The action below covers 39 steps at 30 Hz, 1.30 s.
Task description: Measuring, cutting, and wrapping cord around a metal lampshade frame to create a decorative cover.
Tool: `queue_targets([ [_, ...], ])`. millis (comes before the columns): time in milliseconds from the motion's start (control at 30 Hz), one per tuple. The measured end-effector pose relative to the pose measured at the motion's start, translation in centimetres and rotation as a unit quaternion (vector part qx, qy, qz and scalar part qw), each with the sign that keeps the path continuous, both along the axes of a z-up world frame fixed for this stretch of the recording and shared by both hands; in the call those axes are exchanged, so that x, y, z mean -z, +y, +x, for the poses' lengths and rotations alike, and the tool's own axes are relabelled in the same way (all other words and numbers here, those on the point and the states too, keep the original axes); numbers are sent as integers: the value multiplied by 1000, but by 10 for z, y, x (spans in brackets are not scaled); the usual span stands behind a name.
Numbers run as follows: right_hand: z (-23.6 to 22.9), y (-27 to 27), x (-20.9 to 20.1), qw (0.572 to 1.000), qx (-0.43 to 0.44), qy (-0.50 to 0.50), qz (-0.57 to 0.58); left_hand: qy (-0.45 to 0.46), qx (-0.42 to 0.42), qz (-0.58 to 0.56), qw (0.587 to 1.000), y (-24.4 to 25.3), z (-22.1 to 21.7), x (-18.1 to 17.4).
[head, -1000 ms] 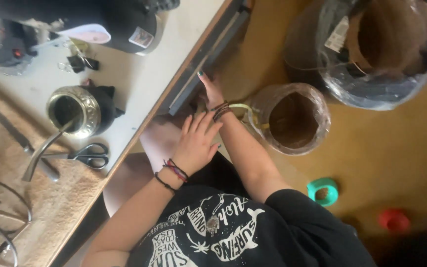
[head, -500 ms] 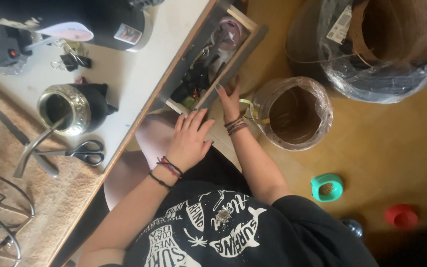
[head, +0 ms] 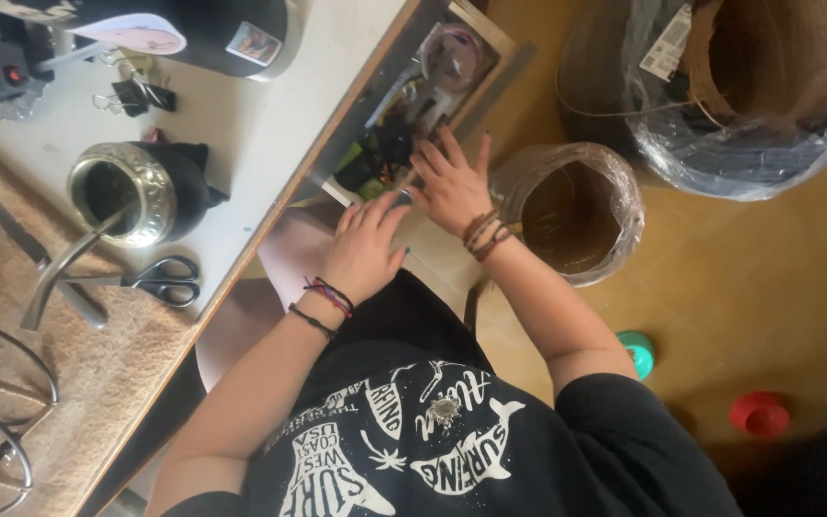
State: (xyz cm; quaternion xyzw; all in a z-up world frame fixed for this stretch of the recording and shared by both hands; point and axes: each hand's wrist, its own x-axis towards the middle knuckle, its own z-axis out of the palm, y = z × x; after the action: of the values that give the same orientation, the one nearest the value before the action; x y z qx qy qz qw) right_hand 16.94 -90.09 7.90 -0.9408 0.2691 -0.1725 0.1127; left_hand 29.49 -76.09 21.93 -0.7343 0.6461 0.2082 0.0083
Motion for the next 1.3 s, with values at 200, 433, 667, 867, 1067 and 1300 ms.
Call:
queue_targets([
  [200, -28, 8, -11, 1000, 12, -1, 2, -37, -28, -118, 992, -13, 28, 64],
  [433, -28, 10, -19, 1000, 17, 4, -8, -295, -80, -112, 946, -66, 48, 140],
  [667, -28, 33, -25, 989, 69, 1, 128, -354, -57, -190, 914, -83, 53, 149],
  [867, -29, 61, -28, 959, 135, -96, 229, -185, -57, -109, 975, -70, 44, 118],
  [1067, -28, 91, -29, 815, 148, -259, 496, -69, -89, -104, 988, -41, 24, 24],
  [1300, 10, 91, -33, 646, 119, -399, 640, 87, -170, -182, 965, 38, -1, -56],
])
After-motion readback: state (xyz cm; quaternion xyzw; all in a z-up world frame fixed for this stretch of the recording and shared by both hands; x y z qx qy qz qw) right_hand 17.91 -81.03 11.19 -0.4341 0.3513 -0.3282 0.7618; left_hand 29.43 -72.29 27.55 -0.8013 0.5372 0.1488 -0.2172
